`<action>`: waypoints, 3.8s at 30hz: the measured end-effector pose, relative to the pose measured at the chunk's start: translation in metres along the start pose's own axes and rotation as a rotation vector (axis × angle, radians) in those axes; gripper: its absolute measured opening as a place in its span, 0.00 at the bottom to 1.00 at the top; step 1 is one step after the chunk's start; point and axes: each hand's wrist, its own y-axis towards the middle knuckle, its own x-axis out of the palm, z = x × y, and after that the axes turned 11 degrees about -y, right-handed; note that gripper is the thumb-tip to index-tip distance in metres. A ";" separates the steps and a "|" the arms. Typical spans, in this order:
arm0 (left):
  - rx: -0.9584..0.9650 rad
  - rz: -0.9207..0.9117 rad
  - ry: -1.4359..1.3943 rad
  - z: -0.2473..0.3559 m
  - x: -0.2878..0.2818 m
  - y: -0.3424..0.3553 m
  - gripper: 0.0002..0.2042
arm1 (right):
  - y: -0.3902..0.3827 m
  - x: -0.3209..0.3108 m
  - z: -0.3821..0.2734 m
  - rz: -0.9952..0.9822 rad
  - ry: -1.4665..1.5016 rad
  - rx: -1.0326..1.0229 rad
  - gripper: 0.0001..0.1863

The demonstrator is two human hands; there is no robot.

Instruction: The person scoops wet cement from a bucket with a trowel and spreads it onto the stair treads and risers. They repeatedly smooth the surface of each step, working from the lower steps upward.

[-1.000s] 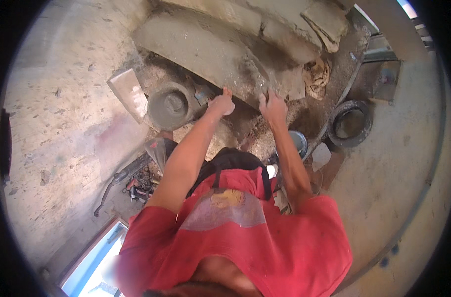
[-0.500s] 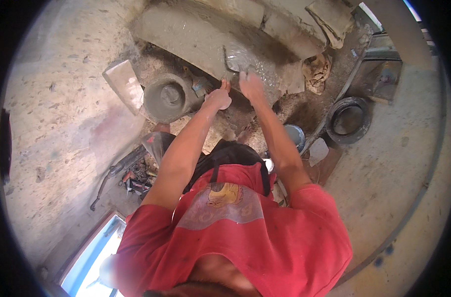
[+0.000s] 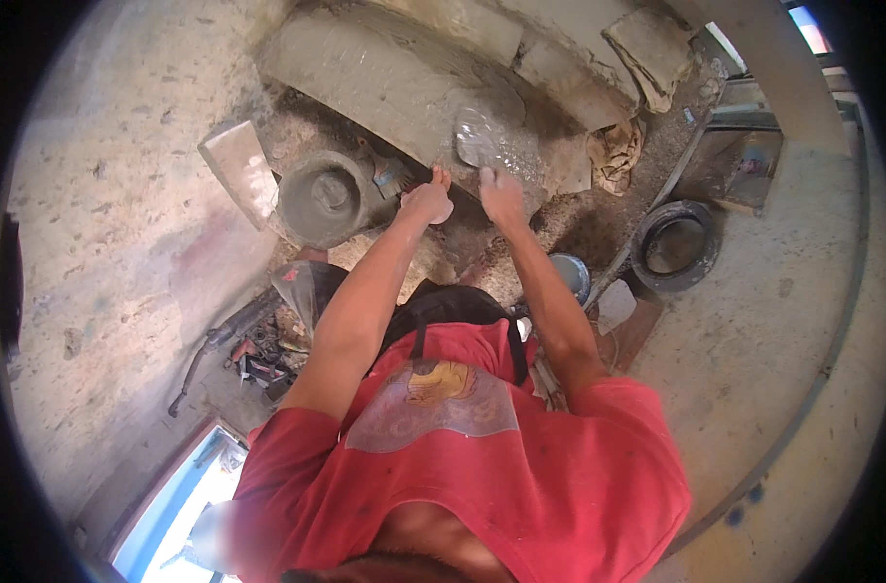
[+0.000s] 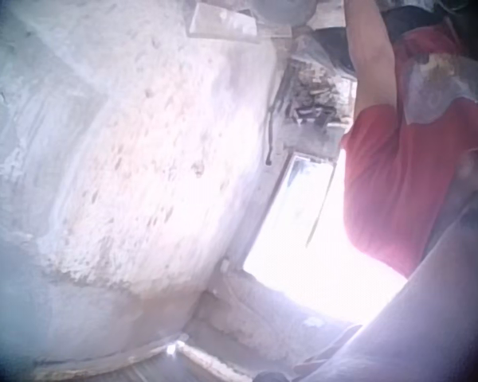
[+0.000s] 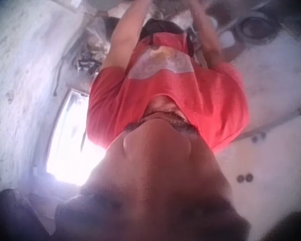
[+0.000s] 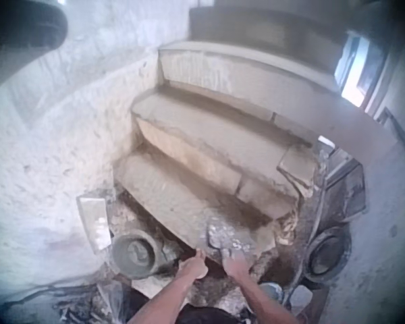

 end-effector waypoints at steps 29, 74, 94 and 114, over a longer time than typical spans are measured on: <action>0.065 0.007 -0.033 -0.009 0.002 -0.008 0.41 | 0.028 -0.056 0.007 0.199 -0.372 0.007 0.28; 0.148 0.053 -0.125 -0.022 0.011 -0.002 0.42 | 0.064 0.009 -0.040 0.060 -0.247 -0.095 0.30; 0.073 0.009 -0.130 -0.015 0.000 -0.013 0.43 | 0.029 -0.001 -0.042 0.122 -0.201 0.083 0.28; 0.048 -0.015 -0.017 -0.012 0.006 0.000 0.42 | -0.052 -0.170 -0.008 0.587 -0.202 -0.280 0.21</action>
